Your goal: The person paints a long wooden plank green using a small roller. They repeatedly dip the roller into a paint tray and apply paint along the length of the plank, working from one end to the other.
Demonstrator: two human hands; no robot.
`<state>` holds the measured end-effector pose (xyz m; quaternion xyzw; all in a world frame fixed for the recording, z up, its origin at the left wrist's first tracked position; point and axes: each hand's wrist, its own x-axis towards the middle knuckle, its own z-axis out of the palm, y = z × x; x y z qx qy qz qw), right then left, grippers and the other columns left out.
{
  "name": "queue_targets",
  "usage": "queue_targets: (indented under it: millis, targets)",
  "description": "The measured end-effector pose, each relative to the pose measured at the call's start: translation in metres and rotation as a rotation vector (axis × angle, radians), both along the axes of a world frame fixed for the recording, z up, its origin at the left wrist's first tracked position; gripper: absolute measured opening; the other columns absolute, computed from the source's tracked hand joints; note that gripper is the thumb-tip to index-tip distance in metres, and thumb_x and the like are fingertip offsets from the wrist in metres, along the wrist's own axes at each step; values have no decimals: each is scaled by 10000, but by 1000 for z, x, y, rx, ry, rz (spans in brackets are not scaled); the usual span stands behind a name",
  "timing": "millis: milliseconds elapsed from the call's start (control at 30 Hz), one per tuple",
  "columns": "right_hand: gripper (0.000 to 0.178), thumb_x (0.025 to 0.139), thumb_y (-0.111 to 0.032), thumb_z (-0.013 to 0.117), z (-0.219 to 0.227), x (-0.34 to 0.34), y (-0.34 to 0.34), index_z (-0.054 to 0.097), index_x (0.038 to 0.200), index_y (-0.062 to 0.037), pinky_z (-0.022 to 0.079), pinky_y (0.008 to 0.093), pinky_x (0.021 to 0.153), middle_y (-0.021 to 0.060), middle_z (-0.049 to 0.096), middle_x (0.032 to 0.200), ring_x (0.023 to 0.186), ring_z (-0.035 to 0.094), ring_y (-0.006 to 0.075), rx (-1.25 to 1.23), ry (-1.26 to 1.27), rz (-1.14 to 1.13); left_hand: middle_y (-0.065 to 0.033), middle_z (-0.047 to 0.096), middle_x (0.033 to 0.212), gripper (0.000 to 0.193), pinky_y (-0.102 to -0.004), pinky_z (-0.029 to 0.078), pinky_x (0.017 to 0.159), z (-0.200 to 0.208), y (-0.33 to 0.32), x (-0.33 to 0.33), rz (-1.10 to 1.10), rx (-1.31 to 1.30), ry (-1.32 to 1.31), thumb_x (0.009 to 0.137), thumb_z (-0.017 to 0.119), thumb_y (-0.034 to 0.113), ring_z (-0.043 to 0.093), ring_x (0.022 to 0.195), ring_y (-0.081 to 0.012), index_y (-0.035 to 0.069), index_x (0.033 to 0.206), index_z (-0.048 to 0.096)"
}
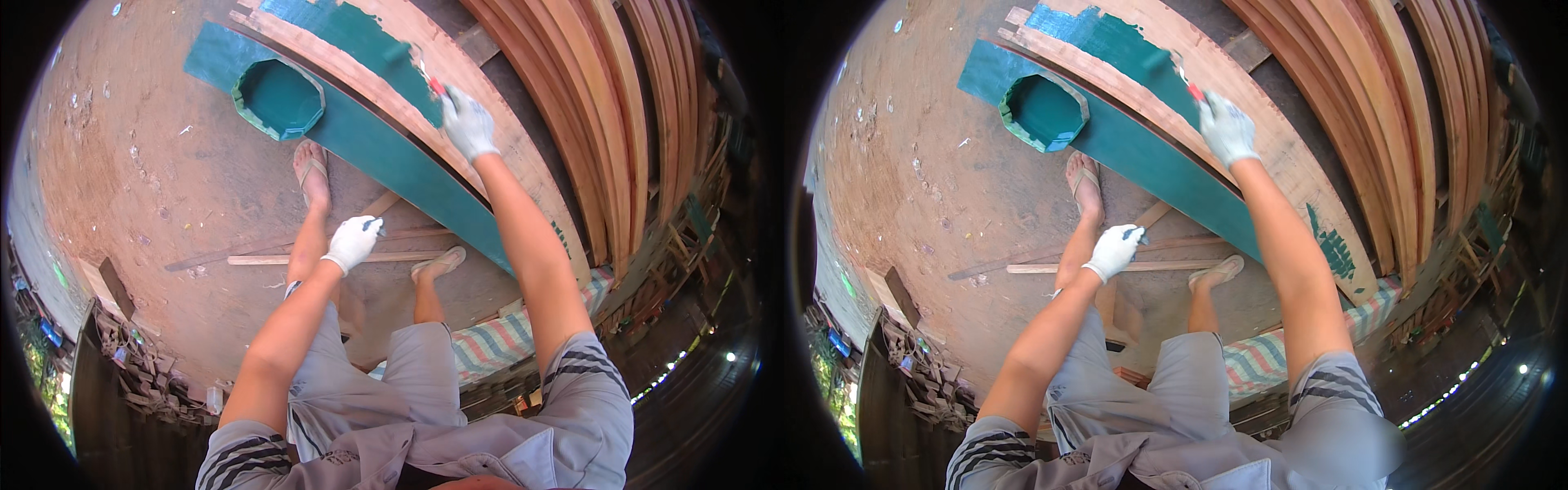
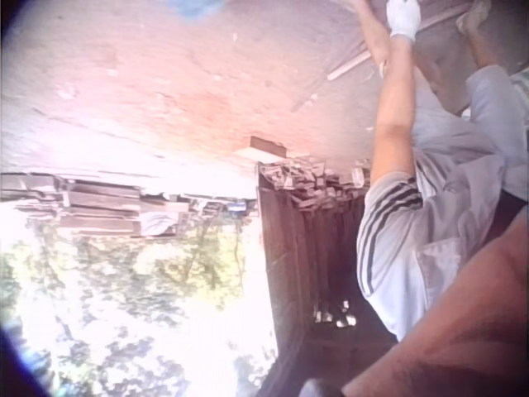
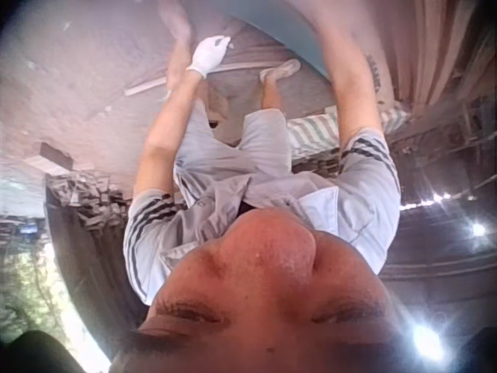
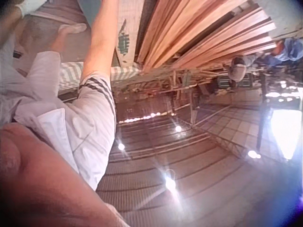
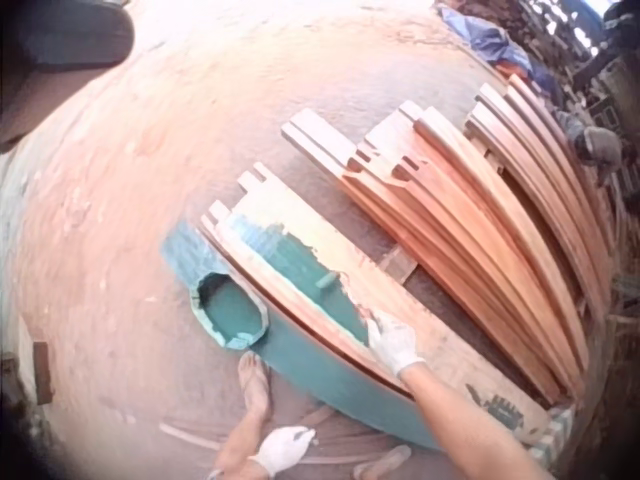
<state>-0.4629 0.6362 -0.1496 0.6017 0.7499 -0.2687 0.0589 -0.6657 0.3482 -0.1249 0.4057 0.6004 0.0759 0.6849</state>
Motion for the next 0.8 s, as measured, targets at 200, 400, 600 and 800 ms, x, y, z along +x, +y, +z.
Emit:
queue_targets:
  millis: [200,400,600,800]
  targets:
    - [429,1102,-418,504,-20,-71,49,686,1421,-197,555,501,1002,154,756,1301,1202,714,369,-53,-95,29,-167,788,1142,279,-431,567,949,-15,3,-54,276,-151,22,1045,636,262,737,1048,-363,77,1224,742]
    - [450,1098,-441,513,-5,51,-24,675,1464,-234,551,490,1027,143,755,1329,1224,715,350,-164,-359,-54,-144,792,1182,305,-414,563,994,-4,-1,-66,327,-165,-15,1016,693,252,743,1107,-331,86,1267,739]
    - [433,1108,-427,528,24,123,-69,696,1433,-196,552,490,1024,156,756,1321,1210,720,359,-197,-478,-87,-179,765,1249,366,-492,543,1051,16,-24,-53,161,-183,-49,1008,673,336,703,1202,-395,121,1299,730]
    - [397,1099,-402,537,-5,-2,7,716,1357,-160,561,489,1002,156,761,1288,1188,723,369,68,-95,-2,-197,750,1256,361,-519,537,1050,34,-29,-43,199,-85,110,1029,637,370,683,1215,-420,101,1253,724]
